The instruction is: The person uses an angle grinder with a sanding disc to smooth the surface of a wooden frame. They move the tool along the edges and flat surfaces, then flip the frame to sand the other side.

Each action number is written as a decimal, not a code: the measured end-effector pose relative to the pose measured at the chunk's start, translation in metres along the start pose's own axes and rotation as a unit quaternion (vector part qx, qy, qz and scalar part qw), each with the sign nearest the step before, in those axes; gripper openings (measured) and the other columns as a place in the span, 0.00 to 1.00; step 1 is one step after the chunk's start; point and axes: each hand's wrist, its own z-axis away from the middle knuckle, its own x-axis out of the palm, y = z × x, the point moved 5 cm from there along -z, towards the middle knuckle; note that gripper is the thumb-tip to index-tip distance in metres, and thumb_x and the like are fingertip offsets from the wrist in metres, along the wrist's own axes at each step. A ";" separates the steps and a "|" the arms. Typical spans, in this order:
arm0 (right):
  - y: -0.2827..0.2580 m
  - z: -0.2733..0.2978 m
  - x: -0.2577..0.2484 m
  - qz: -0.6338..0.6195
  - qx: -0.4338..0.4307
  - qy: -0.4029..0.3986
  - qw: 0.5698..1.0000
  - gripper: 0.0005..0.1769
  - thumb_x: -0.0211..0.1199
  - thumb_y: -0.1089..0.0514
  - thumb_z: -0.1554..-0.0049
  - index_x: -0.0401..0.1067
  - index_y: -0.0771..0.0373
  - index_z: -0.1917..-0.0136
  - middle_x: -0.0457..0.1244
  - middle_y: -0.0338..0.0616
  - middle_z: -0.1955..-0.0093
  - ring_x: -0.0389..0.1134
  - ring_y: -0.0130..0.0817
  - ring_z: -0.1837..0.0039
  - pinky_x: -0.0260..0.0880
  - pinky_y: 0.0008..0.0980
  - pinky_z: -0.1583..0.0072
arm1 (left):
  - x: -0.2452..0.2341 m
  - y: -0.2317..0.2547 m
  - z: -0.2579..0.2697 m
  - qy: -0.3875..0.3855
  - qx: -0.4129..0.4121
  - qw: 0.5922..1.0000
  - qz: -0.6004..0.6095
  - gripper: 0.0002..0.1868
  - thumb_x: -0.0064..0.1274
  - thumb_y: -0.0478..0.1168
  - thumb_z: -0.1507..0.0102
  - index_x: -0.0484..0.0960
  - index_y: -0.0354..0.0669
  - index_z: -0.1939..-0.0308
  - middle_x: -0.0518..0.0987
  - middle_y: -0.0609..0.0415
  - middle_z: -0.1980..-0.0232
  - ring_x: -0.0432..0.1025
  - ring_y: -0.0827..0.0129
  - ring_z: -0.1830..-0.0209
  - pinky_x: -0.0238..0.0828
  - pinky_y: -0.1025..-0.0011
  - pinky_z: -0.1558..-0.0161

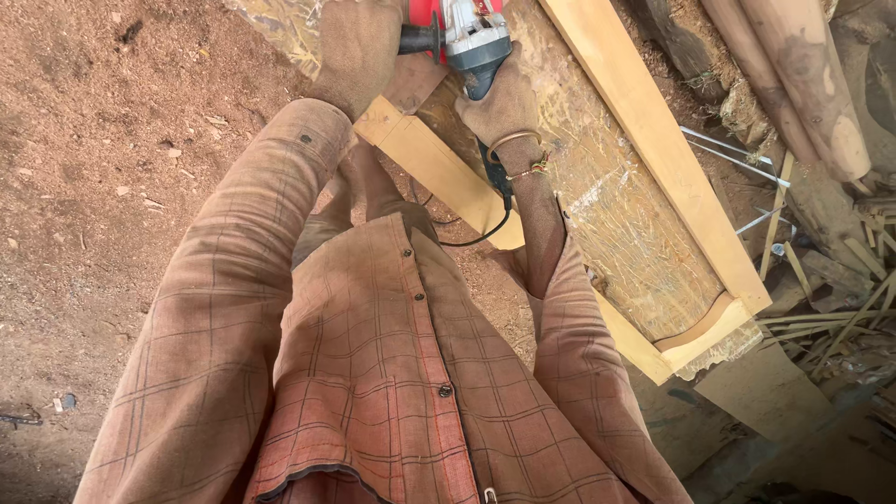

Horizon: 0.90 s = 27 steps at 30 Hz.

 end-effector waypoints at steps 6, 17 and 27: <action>-0.022 0.034 0.032 -0.001 -0.028 -0.015 1.000 0.44 0.69 0.57 0.54 0.53 0.74 0.31 0.70 0.60 0.55 0.75 0.57 0.52 0.78 0.47 0.49 | -0.014 -0.009 0.058 -0.024 -0.023 0.999 0.015 0.08 0.61 0.37 0.49 0.84 0.45 0.65 0.82 0.51 0.70 0.81 0.60 0.68 0.74 0.63 0.69; -0.031 0.117 0.092 0.081 -0.011 -0.057 0.995 0.49 0.72 0.50 0.54 0.53 0.71 0.28 0.69 0.62 0.59 0.73 0.61 0.54 0.75 0.55 0.51 | -0.027 -0.011 0.187 -0.138 -0.122 0.981 0.052 0.06 0.60 0.40 0.39 0.81 0.46 0.60 0.82 0.54 0.71 0.79 0.63 0.74 0.73 0.62 0.71; -0.028 0.077 0.071 0.093 -0.015 -0.083 0.992 0.60 0.74 0.47 0.55 0.45 0.81 0.25 0.68 0.64 0.61 0.73 0.60 0.55 0.75 0.52 0.52 | -0.022 -0.008 0.156 -0.116 -0.155 0.979 0.061 0.07 0.62 0.39 0.40 0.79 0.45 0.62 0.80 0.54 0.71 0.78 0.64 0.75 0.71 0.65 0.74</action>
